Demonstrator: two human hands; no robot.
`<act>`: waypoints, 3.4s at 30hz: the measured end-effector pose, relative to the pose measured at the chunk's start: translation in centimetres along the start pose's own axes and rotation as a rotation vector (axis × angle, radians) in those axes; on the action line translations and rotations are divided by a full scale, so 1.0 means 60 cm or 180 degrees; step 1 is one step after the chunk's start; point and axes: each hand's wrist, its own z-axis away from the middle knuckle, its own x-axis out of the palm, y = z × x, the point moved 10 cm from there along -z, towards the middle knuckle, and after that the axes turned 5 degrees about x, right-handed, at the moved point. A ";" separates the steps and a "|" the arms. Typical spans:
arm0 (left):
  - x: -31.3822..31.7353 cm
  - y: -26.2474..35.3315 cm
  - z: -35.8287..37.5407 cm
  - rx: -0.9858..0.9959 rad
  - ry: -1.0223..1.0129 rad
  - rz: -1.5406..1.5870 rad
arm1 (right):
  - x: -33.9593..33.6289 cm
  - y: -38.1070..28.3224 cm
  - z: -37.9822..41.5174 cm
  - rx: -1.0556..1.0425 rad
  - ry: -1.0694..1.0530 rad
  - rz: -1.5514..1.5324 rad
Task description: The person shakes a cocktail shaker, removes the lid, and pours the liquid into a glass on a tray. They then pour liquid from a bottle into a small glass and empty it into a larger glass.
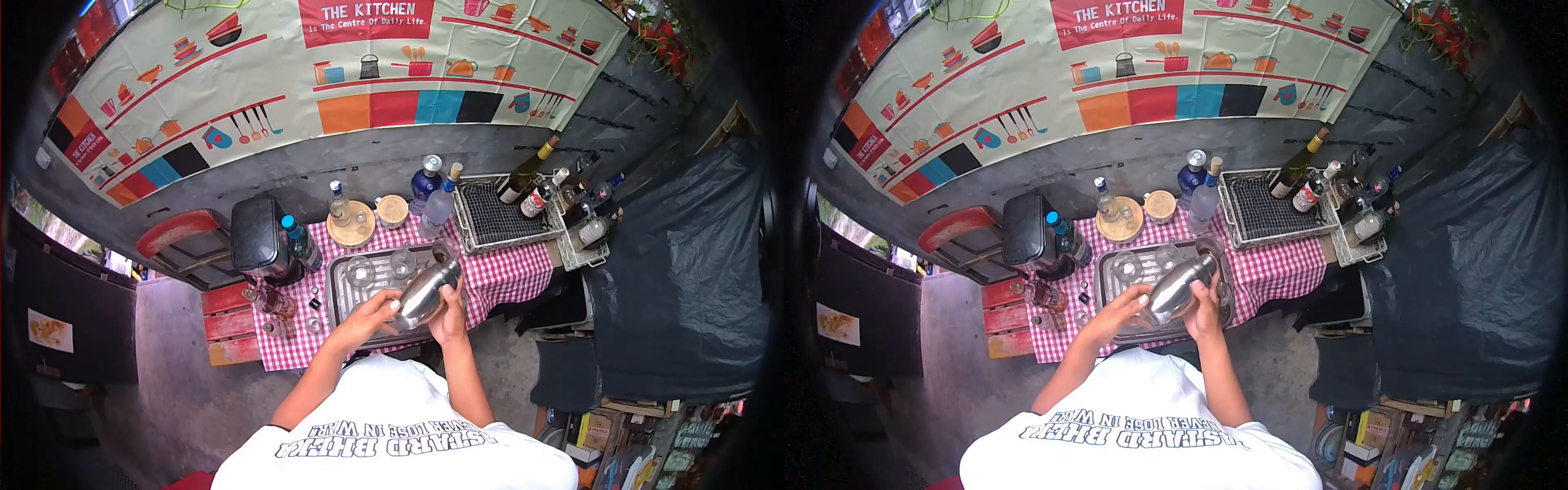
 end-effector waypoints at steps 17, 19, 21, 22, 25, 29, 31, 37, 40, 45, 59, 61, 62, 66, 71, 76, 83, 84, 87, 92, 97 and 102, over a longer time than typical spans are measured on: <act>0.070 0.105 0.005 0.2143 0.0499 -0.0054 | 0.219 -0.229 0.123 -0.2304 -0.1135 0.3909; 0.090 0.104 -0.006 0.2239 0.0650 -0.0293 | 0.205 -0.237 0.122 -0.2343 -0.0919 0.3946; 0.106 0.110 -0.007 0.2649 0.0943 -0.0846 | 0.183 -0.239 0.111 -0.2216 -0.0881 0.3821; 0.115 0.111 -0.009 0.2644 0.0943 -0.0868 | 0.172 -0.239 0.105 -0.2093 -0.0909 0.3757; 0.148 0.113 -0.022 0.2205 0.0891 -0.1157 | 0.165 -0.261 0.099 -0.2018 -0.1119 0.3517; 0.175 0.106 -0.042 0.1875 0.0721 -0.1122 | 0.149 -0.296 0.090 -0.2017 -0.1583 0.3417; 0.188 0.100 -0.048 0.1808 0.0713 -0.1546 | 0.140 -0.310 0.080 -0.2041 -0.1661 0.3789; 0.201 0.074 -0.061 0.1854 0.1105 -0.1871 | 0.147 -0.351 0.067 -0.2172 -0.2128 0.4428; 0.215 0.079 -0.055 0.1966 0.1311 -0.2196 | 0.148 -0.347 0.065 -0.2345 -0.2498 0.4556; 0.231 0.065 -0.057 0.1842 0.1231 -0.2107 | 0.152 -0.342 0.059 -0.2551 -0.2853 0.4475; 0.214 0.084 -0.044 0.1929 0.1560 -0.1641 | 0.186 -0.315 0.041 -0.2509 -0.3104 0.4334; 0.206 0.088 -0.047 0.1947 0.1555 -0.1434 | 0.193 -0.316 0.039 -0.2621 -0.3081 0.4288; 0.201 0.088 -0.048 0.2018 0.1548 -0.1473 | 0.197 -0.317 0.040 -0.2644 -0.3060 0.4339; 0.191 0.101 -0.053 0.2062 0.1534 -0.1403 | 0.214 -0.327 0.041 -0.2889 -0.2937 0.4273; 0.182 0.111 -0.054 0.2124 0.1517 -0.1407 | 0.221 -0.330 0.033 -0.2864 -0.2949 0.4234; 0.181 0.120 -0.057 0.2167 0.1432 -0.1396 | 0.222 -0.332 0.030 -0.2851 -0.2912 0.4425; 0.184 0.106 -0.074 0.2228 0.1490 -0.1297 | 0.204 -0.354 0.022 -0.2882 -0.2780 0.4109; 0.186 0.105 -0.076 0.2217 0.1496 -0.1305 | 0.199 -0.357 0.021 -0.2876 -0.2780 0.4096; 0.193 0.103 -0.076 0.2265 0.1655 -0.1586 | 0.180 -0.371 0.012 -0.2601 -0.2716 0.3797; 0.192 0.073 -0.072 0.2248 0.1971 -0.1431 | 0.091 -0.374 -0.050 -0.1667 -0.2138 0.3548; 0.198 0.061 -0.051 0.2399 0.2191 -0.1538 | -0.124 -0.287 -0.139 -0.0468 -0.1087 0.3766; 0.200 0.059 -0.037 0.2330 0.2295 -0.1675 | -0.334 -0.176 -0.203 -0.0467 -0.1209 0.4994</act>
